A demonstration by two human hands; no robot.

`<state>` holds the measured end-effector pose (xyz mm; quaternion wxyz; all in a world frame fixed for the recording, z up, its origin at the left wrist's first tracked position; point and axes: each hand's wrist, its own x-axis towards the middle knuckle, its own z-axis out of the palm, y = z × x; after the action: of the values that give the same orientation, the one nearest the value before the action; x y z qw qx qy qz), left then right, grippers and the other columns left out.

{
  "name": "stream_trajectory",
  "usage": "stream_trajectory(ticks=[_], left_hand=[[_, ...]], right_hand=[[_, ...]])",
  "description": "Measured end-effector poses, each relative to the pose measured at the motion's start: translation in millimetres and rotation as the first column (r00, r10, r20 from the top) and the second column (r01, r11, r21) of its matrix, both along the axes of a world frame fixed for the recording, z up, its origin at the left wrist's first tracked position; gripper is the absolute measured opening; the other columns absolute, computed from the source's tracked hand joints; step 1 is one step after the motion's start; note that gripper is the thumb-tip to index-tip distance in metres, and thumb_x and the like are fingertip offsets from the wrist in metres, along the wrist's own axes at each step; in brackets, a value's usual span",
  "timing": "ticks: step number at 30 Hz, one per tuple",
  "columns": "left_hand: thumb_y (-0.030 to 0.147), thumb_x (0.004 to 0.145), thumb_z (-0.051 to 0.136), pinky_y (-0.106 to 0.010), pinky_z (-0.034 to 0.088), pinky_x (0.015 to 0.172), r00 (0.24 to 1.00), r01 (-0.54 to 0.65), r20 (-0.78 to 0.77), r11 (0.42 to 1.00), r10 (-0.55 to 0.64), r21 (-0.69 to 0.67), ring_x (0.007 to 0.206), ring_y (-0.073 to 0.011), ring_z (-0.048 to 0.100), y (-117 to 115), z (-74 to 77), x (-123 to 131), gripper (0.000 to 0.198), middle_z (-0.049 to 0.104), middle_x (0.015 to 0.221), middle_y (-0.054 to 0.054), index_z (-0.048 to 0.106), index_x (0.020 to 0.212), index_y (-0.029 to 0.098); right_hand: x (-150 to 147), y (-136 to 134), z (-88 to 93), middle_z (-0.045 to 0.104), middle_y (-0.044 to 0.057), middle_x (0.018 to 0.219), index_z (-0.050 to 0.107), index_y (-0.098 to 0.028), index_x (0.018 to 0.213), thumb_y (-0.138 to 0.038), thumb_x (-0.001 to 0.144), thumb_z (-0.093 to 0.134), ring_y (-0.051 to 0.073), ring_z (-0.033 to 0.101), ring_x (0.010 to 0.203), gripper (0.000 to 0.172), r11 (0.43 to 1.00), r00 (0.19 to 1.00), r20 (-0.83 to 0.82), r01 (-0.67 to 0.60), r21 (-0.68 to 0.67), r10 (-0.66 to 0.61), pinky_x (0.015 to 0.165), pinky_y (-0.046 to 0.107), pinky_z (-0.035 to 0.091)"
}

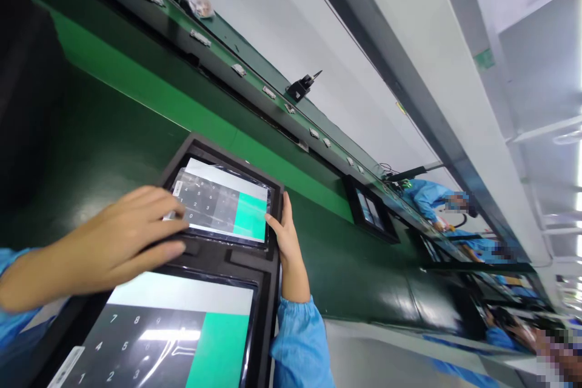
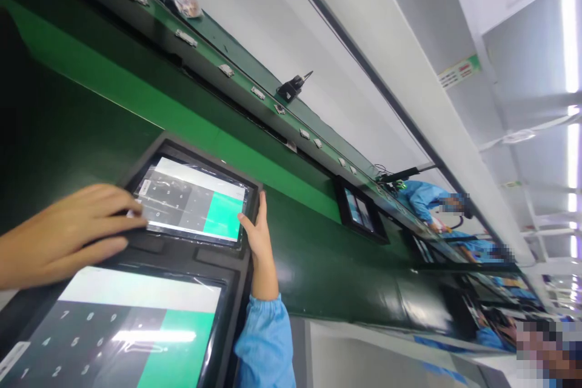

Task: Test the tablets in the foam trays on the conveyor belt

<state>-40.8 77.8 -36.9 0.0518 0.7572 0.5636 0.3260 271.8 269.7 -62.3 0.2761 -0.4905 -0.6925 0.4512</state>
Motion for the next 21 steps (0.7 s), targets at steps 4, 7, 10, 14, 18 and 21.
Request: stream_trajectory(ticks=[4,7,10,14,18,21], left_hand=[[0.043,0.103,0.034,-0.064,0.027,0.118,0.979,-0.043,-0.199,0.999,0.047,0.023,0.146,-0.0363,0.036,39,-11.1,-16,0.043,0.047,0.154,-0.005,0.066,0.128,0.029],[0.043,0.105,0.029,-0.069,0.015,0.121,0.974,-0.058,-0.221,0.997,0.045,-0.051,0.153,-0.0356,0.024,54,-21.4,-19,0.046,0.033,0.163,-0.005,0.06,0.136,0.029],[0.047,0.105,0.024,-0.069,0.016,0.121,0.971,-0.077,-0.231,0.996,0.063,-0.051,0.154,-0.0342,0.021,55,-22.6,-18,0.051,0.028,0.164,-0.009,0.059,0.136,0.025],[0.051,0.105,0.021,-0.071,0.016,0.12,0.96,-0.151,-0.242,0.988,0.141,-0.022,0.154,-0.0362,0.019,49,-21.5,-18,0.059,0.029,0.164,-0.013,0.064,0.129,0.017],[0.047,0.106,0.024,-0.071,0.018,0.119,0.969,-0.2,-0.153,0.98,0.196,-0.013,0.156,-0.0346,0.012,44,-27.4,-21,0.052,0.02,0.167,-0.007,0.046,0.146,0.024],[0.044,0.106,0.026,-0.07,0.014,0.121,0.971,-0.238,-0.014,0.971,0.238,0.007,0.156,-0.033,0.006,41,-34.1,-24,0.051,0.011,0.17,-0.004,0.024,0.156,0.034]], right_hand=[[-3,-1,0.0,0.014,0.002,0.171,0.022,-0.027,0.161,-0.052,0.081,0.07,0.024,0.012,0.158,0.096,0.999,0.999,0.005,0.032,-0.002,-0.032,0.129,0.047,0.01],[-4,-1,0.7,0.015,0.004,0.17,0.023,-0.024,0.16,-0.052,0.081,0.07,0.023,0.013,0.158,0.096,0.999,0.999,0.004,0.04,0.0,-0.04,0.129,0.046,0.01],[-4,-1,1.0,0.016,0.005,0.17,0.025,-0.022,0.16,-0.052,0.081,0.07,0.023,0.014,0.158,0.095,0.999,0.999,-0.006,0.042,0.004,-0.042,0.129,0.044,0.011],[-3,-4,0.3,0.016,0.005,0.17,0.023,-0.021,0.16,-0.048,0.08,0.069,0.022,0.013,0.158,0.096,0.999,0.999,-0.025,0.032,0.005,-0.032,0.129,0.043,0.011],[1,-4,-2.2,0.016,0.002,0.17,0.021,-0.025,0.161,-0.042,0.073,0.075,0.022,0.015,0.158,0.104,0.999,0.999,-0.027,-0.02,0.031,0.02,0.129,0.043,0.014],[2,-2,-3.6,0.015,0.002,0.171,0.022,-0.028,0.161,-0.04,0.07,0.079,0.024,0.013,0.158,0.108,0.996,0.998,0.04,-0.055,0.074,0.052,0.129,0.046,0.014]])
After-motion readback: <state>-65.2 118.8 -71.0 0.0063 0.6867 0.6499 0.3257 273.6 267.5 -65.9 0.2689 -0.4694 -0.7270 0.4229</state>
